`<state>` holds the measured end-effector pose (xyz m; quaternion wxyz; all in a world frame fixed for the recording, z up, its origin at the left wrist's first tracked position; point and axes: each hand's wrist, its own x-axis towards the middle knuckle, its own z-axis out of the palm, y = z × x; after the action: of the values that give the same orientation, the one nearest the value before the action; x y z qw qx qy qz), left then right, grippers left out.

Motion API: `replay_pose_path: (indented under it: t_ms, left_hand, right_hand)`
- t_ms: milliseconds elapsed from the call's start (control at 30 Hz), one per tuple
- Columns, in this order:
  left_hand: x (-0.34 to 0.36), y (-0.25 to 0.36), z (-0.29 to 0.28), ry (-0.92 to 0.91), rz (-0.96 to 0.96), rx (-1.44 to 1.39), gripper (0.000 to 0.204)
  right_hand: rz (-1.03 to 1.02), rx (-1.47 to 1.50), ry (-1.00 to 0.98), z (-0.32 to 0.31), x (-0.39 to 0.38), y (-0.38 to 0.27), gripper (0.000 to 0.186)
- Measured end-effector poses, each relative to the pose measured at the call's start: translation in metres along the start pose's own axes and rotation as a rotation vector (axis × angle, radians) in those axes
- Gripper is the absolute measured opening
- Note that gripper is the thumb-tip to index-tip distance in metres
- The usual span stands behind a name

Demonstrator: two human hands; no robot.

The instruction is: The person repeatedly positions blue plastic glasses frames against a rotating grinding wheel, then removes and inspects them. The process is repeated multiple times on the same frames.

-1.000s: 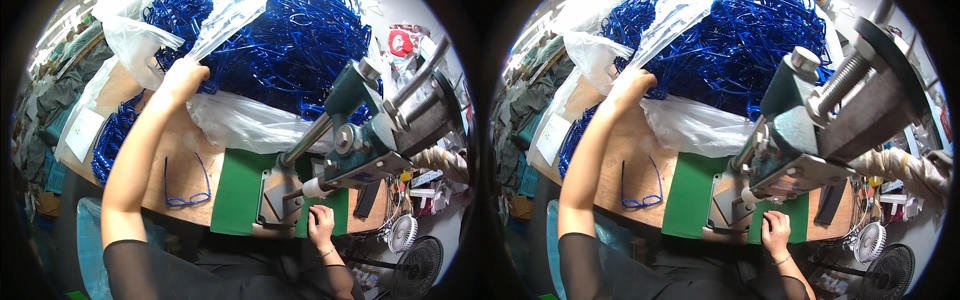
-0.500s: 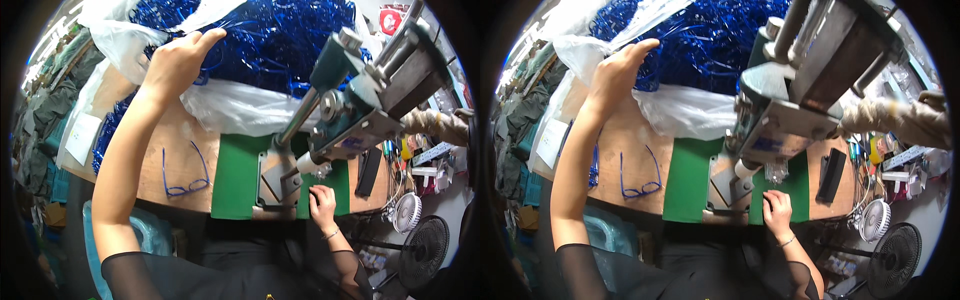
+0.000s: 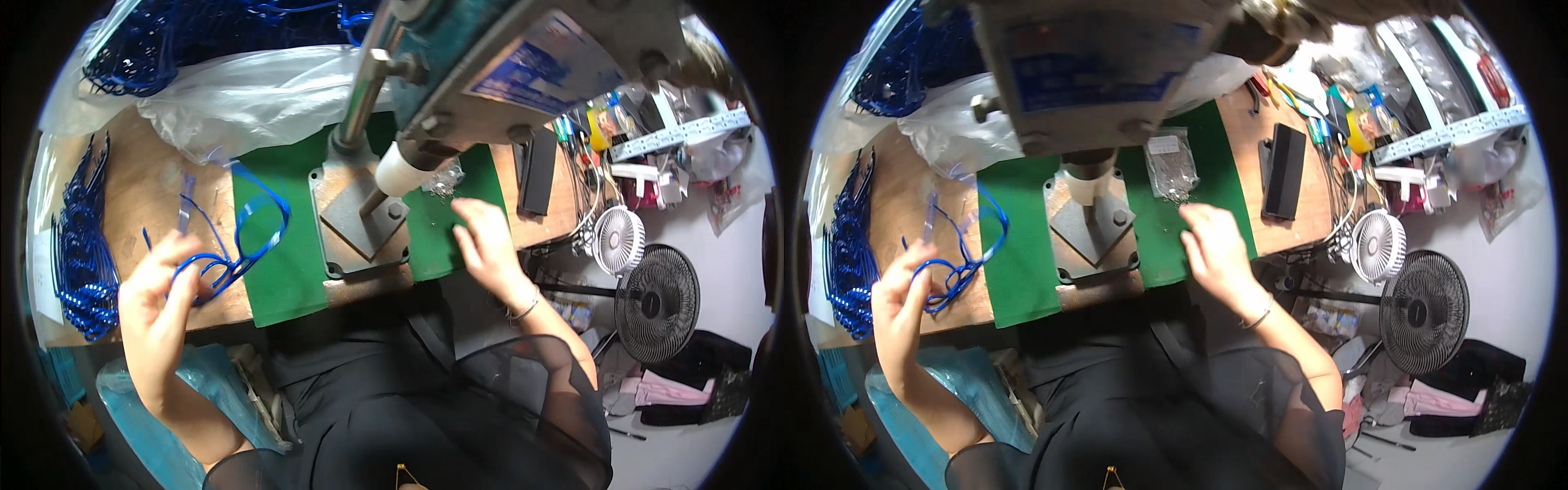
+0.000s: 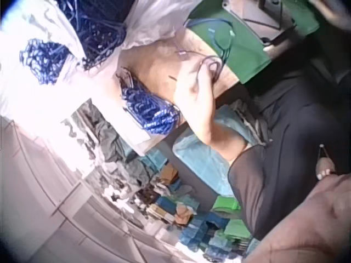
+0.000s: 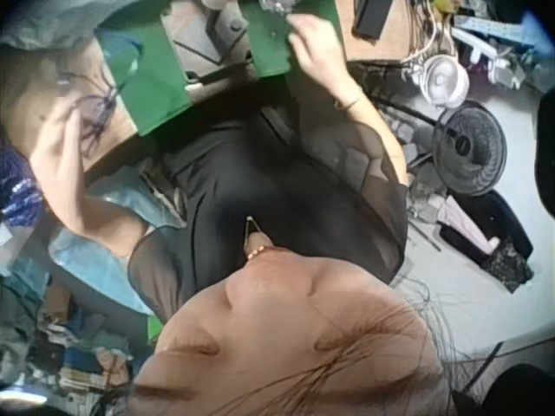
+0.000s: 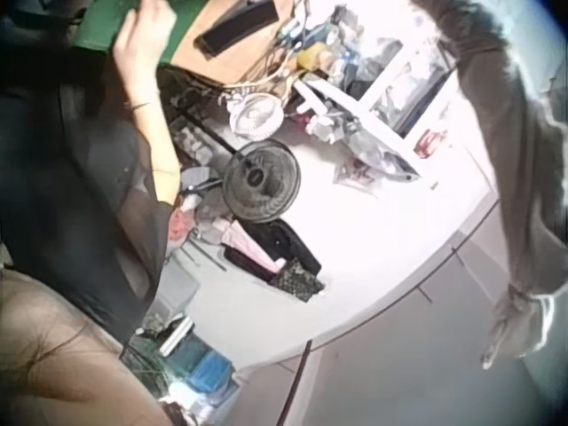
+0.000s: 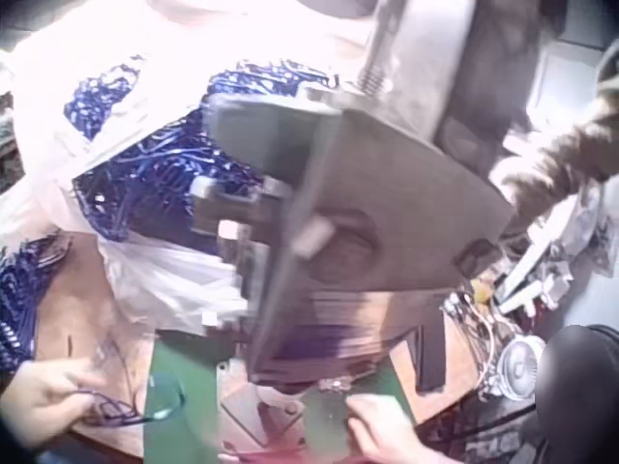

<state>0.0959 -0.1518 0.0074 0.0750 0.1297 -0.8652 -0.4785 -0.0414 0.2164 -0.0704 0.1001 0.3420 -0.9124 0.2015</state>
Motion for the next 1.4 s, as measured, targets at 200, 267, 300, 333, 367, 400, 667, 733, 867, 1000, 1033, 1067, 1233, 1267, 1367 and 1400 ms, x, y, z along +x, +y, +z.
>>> replay_pose_path:
  t_ms: [200, 267, 300, 333, 367, 400, 667, 733, 867, 1000, 1033, 1067, 1233, 1267, 1367, 1400]
  left_hand:
    - [0.002, 0.02, 0.042, -0.079, -0.179, -0.883, 0.02]
    - [-0.005, 0.015, 0.045, -0.068, -0.155, -1.073, 0.017]
    - [-0.01, 0.014, 0.05, -0.019, -0.114, -1.173, 0.019]
    - [-0.012, 0.009, 0.049, -0.079, -0.077, -1.288, 0.025]
    - [-0.013, 0.008, 0.051, -0.078, -0.043, -1.388, 0.033]
    - [-0.014, 0.007, 0.057, -0.022, -0.043, -1.417, 0.038]
    - [-0.007, 0.033, 0.097, 0.068, 0.046, -1.201, 0.05]
    - [-0.001, 0.042, 0.099, 0.081, -0.017, -0.971, 0.061]
    - [0.0, 0.048, 0.112, 0.15, 0.069, -0.972, 0.067]
    - [-0.011, 0.047, 0.131, 0.058, 0.151, -1.021, 0.083]
    - [-0.013, 0.048, 0.131, 0.042, 0.115, -1.009, 0.084]
    - [-0.013, 0.048, 0.128, -0.042, 0.072, -0.983, 0.084]
    - [-0.02, 0.04, 0.144, -0.043, 0.286, -0.742, 0.075]
    - [-0.021, 0.04, 0.144, -0.04, 0.279, -0.787, 0.075]
    - [-0.023, 0.041, 0.146, 0.031, 0.289, -0.728, 0.073]
    - [-0.026, 0.041, 0.141, -0.041, 0.252, -0.75, 0.076]
  right_hand:
    - [0.473, 0.375, 0.014, 0.042, -0.004, 0.014, 0.008]
    - [0.434, 0.347, 0.059, 0.046, -0.012, 0.012, 0.006]
    - [0.4, 0.345, 0.054, 0.045, -0.014, 0.012, 0.006]
    - [0.374, 0.32, 0.021, 0.045, -0.012, 0.012, 0.005]
    - [0.346, 0.292, -0.009, 0.043, -0.006, 0.012, 0.005]
    - [0.317, 0.264, -0.039, 0.042, -0.004, 0.012, 0.005]
    - [0.244, 0.235, -0.078, 0.038, -0.006, 0.013, 0.006]
    - [0.231, 0.22, -0.064, 0.039, -0.007, 0.013, 0.008]
    - [0.242, 0.183, -0.089, 0.04, -0.001, 0.012, 0.011]
    - [0.263, 0.304, -0.202, 0.032, 0.008, 0.018, 0.012]
    - [0.326, 0.421, -0.226, 0.026, 0.011, 0.015, 0.012]
    - [0.335, 0.503, -0.235, 0.012, 0.014, 0.009, 0.01]
    - [-0.211, 0.748, -0.299, -0.039, 0.056, -0.078, 0.011]
    - [-0.261, 0.724, -0.269, -0.036, 0.056, -0.09, 0.016]
    - [-0.264, 0.721, -0.234, -0.027, 0.055, -0.093, 0.016]
    - [-0.275, 0.735, -0.235, -0.026, 0.055, -0.093, 0.016]
